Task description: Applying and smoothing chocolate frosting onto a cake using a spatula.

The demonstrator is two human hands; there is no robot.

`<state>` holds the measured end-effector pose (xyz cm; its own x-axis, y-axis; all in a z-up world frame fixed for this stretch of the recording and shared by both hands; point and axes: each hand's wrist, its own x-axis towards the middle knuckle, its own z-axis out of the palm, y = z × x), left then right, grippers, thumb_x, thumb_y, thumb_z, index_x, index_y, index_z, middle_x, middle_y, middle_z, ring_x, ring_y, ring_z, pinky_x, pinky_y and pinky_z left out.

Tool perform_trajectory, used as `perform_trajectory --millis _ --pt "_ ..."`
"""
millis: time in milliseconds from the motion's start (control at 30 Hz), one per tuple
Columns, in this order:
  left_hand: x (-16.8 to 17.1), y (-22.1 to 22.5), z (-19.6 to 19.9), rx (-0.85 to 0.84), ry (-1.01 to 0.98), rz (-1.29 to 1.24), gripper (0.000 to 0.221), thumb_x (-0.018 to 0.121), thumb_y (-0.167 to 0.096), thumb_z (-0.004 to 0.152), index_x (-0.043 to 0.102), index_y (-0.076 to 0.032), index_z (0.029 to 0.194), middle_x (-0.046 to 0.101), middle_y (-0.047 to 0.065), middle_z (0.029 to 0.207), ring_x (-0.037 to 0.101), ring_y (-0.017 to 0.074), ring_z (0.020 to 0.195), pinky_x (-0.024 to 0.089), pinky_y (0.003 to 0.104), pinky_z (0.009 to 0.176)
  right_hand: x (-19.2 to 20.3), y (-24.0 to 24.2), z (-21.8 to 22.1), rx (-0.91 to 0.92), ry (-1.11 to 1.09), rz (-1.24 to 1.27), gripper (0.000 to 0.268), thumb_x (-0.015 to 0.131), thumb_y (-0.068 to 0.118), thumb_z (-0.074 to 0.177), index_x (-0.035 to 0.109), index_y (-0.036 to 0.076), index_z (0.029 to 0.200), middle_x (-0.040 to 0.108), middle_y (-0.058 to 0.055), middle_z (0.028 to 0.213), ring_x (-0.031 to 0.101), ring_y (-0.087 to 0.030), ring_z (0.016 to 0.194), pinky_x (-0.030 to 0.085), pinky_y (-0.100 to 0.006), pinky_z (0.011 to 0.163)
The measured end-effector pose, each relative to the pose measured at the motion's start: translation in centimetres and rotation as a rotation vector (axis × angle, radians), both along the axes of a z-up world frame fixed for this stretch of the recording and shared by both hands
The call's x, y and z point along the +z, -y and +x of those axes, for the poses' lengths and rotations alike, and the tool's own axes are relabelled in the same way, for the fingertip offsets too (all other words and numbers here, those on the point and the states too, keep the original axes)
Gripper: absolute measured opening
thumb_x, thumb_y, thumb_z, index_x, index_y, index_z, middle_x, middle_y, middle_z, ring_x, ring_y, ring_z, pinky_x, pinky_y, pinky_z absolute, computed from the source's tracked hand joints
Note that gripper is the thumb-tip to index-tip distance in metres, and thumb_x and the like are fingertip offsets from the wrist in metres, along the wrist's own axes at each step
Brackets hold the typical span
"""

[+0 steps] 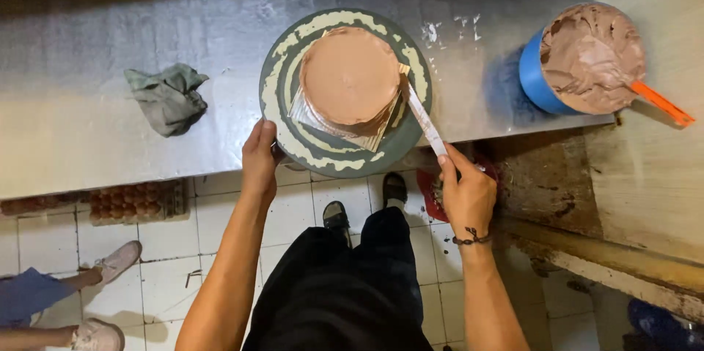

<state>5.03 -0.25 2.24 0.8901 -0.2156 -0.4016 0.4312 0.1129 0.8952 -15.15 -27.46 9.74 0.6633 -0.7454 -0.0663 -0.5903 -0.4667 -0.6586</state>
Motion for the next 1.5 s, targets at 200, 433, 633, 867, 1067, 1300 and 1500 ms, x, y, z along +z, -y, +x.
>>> perform_trajectory --millis 200,433,633,867,1067,1300,1500 --pt "-1.1 -0.6 -2.0 -0.042 -0.003 0.001 0.045 0.055 -0.04 0.104 0.059 -0.003 0.129 0.067 0.005 0.113 0.066 0.0185 0.098 0.057 0.037 0.089 -0.1 -1.8 -1.1 -0.021 -0.087 0.06 0.031 0.066 0.032 0.098 0.075 0.025 0.127 0.07 -0.013 0.069 0.067 -0.027 0.059 0.052 -0.04 0.06" --pt "-1.1 -0.6 -7.0 -0.281 -0.184 -0.021 0.041 0.058 -0.038 0.102 0.062 0.001 0.112 0.073 0.01 0.105 0.074 0.0212 0.1 0.057 0.036 0.096 -2.0 -2.9 -3.5 -0.036 -0.075 0.043 0.031 0.068 0.034 0.097 0.077 0.018 0.122 0.074 -0.015 0.08 0.072 -0.026 0.066 0.054 -0.037 0.061" --pt "-1.6 -0.5 -5.0 -0.038 -0.109 -0.054 0.04 0.059 -0.04 0.107 0.06 -0.003 0.123 0.061 0.004 0.101 0.06 0.0192 0.088 0.053 0.037 0.087 -0.6 -4.3 -3.6 -0.045 -0.072 0.17 0.033 0.066 0.035 0.097 0.076 0.016 0.121 0.076 -0.011 0.081 0.072 -0.018 0.063 0.054 -0.034 0.058" --pt "0.0 1.8 -7.3 -0.026 -0.106 -0.088 0.037 0.057 -0.039 0.1 0.059 -0.008 0.121 0.07 0.007 0.108 0.068 0.0185 0.091 0.058 0.035 0.089 -0.3 -5.1 -3.7 -0.093 -0.147 0.234 0.033 0.068 0.035 0.096 0.076 0.017 0.123 0.07 -0.007 0.064 0.063 -0.013 0.055 0.051 -0.032 0.055" --pt "-2.0 0.9 -8.2 -0.24 -0.259 -0.07 0.038 0.058 -0.04 0.101 0.062 -0.004 0.111 0.074 0.015 0.111 0.077 0.02 0.096 0.057 0.034 0.086 0.0 -5.2 -3.6 -0.097 -0.228 0.289 0.034 0.066 0.035 0.097 0.075 0.021 0.126 0.067 -0.005 0.06 0.06 -0.014 0.052 0.048 -0.034 0.051" --pt "-1.1 1.8 -8.5 -0.011 -0.146 -0.144 0.03 0.062 -0.035 0.104 0.057 -0.005 0.108 0.067 0.012 0.102 0.072 0.0267 0.091 0.059 0.037 0.084 -0.2 -5.7 -4.0 -0.062 -0.217 0.236 0.034 0.065 0.037 0.096 0.076 0.02 0.124 0.069 -0.005 0.063 0.064 -0.013 0.055 0.051 -0.032 0.056" --pt "-1.2 1.8 -8.5 -0.152 -0.197 -0.112 0.032 0.06 -0.035 0.1 0.062 -0.005 0.111 0.073 0.008 0.101 0.075 0.0225 0.092 0.057 0.033 0.083 -1.2 -6.0 -4.7 -0.058 -0.212 0.247 0.036 0.066 0.039 0.095 0.076 0.02 0.124 0.07 -0.006 0.063 0.064 -0.014 0.055 0.052 -0.033 0.055"
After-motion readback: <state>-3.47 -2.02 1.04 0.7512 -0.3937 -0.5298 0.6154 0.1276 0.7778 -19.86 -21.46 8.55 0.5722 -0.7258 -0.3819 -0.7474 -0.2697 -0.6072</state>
